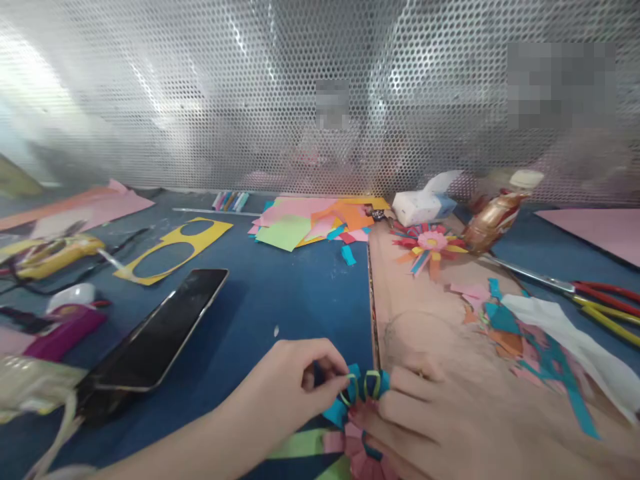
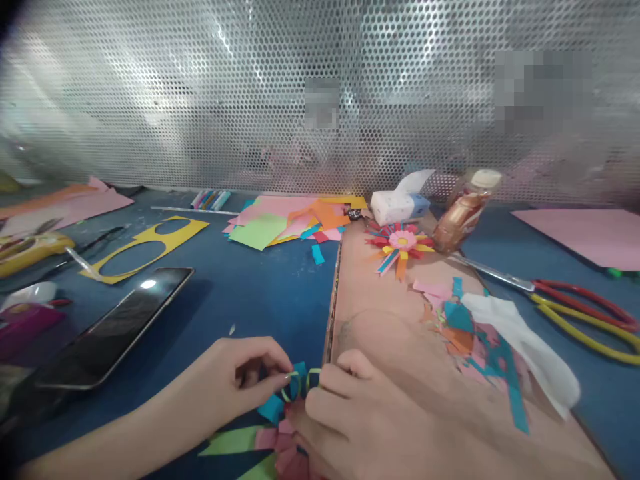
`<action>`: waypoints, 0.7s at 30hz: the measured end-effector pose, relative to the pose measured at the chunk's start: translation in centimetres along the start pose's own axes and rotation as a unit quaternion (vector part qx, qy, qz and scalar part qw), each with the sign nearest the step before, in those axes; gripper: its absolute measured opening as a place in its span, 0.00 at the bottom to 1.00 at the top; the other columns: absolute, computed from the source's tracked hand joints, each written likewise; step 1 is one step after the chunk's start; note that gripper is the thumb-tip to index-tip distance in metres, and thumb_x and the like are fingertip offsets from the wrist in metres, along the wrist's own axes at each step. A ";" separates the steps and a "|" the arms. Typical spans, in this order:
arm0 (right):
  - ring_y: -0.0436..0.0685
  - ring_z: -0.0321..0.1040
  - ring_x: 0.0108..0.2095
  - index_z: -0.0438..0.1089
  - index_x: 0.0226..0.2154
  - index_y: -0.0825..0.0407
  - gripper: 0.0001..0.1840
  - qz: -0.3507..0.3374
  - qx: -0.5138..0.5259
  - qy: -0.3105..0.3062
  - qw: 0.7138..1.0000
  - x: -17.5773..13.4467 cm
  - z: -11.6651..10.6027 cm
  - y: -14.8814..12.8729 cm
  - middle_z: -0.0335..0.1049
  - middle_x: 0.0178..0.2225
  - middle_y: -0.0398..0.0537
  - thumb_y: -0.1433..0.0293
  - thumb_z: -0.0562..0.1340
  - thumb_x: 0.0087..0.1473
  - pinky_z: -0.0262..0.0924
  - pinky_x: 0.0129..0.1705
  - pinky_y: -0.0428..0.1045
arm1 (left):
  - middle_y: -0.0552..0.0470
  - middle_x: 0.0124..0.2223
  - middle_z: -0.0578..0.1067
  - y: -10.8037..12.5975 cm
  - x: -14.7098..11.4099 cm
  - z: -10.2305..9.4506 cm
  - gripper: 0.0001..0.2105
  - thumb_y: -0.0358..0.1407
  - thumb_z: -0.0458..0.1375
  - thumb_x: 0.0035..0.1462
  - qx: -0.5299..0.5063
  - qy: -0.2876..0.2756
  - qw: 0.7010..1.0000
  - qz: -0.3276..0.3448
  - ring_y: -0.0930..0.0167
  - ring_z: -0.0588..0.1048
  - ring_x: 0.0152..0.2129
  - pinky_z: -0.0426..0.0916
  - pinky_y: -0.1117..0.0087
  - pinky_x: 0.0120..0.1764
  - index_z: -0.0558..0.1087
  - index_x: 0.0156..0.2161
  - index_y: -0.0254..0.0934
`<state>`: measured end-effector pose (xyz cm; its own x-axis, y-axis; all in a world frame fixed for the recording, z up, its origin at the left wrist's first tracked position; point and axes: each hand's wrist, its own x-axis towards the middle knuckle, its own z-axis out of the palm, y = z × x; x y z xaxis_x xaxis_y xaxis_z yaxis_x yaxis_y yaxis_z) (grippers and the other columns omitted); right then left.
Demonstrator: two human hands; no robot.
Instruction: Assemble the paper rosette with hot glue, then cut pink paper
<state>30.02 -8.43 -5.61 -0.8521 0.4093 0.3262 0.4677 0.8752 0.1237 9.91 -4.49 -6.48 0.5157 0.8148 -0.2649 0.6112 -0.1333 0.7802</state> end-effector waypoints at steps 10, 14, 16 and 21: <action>0.56 0.62 0.34 0.70 0.30 0.47 0.12 0.338 0.094 0.015 0.936 -1.6 0.0 1.1 0.68 0.31 0.47 0.63 0.53 0.56 0.57 0.37 0.52 | 0.54 0.32 0.72 -1.1 -1.5 0.2 0.16 0.37 0.59 0.42 0.039 0.042 0.998 0.009 0.77 0.65 0.20 0.59 0.76 0.25 0.69 0.40 0.37; 0.58 0.63 0.33 0.68 0.23 0.47 0.14 0.395 0.087 0.036 0.914 -3.0 0.5 0.0 0.66 0.27 0.47 0.59 0.55 0.52 0.58 0.36 0.53 | 0.57 0.28 0.70 -1.9 -1.6 1.1 0.17 0.32 0.58 0.41 0.006 0.035 0.999 0.028 0.75 0.66 0.22 0.57 0.78 0.22 0.67 0.41 0.39; 0.58 0.64 0.35 0.69 0.26 0.46 0.12 0.434 0.129 0.078 0.888 -3.5 0.7 -0.4 0.68 0.30 0.47 0.59 0.56 0.51 0.58 0.38 0.54 | 0.58 0.26 0.69 -2.1 -1.6 1.4 0.17 0.31 0.58 0.41 -0.047 0.054 0.997 0.019 0.76 0.67 0.22 0.58 0.78 0.21 0.67 0.41 0.38; 0.59 0.67 0.37 0.70 0.37 0.43 0.12 0.504 0.224 0.196 0.811 -3.3 0.8 -0.7 0.71 0.36 0.47 0.60 0.54 0.52 0.60 0.36 0.53 | 0.59 0.27 0.65 -1.2 -1.8 1.1 0.18 0.31 0.60 0.42 -0.288 0.116 0.951 -0.004 0.76 0.68 0.23 0.69 0.73 0.28 0.64 0.42 0.36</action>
<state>32.39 -10.18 -7.49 0.0907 0.9381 0.3343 0.6725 0.1899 -0.7153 8.92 -6.40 -7.59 0.3248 0.9262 -0.1913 0.1502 0.1492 0.9773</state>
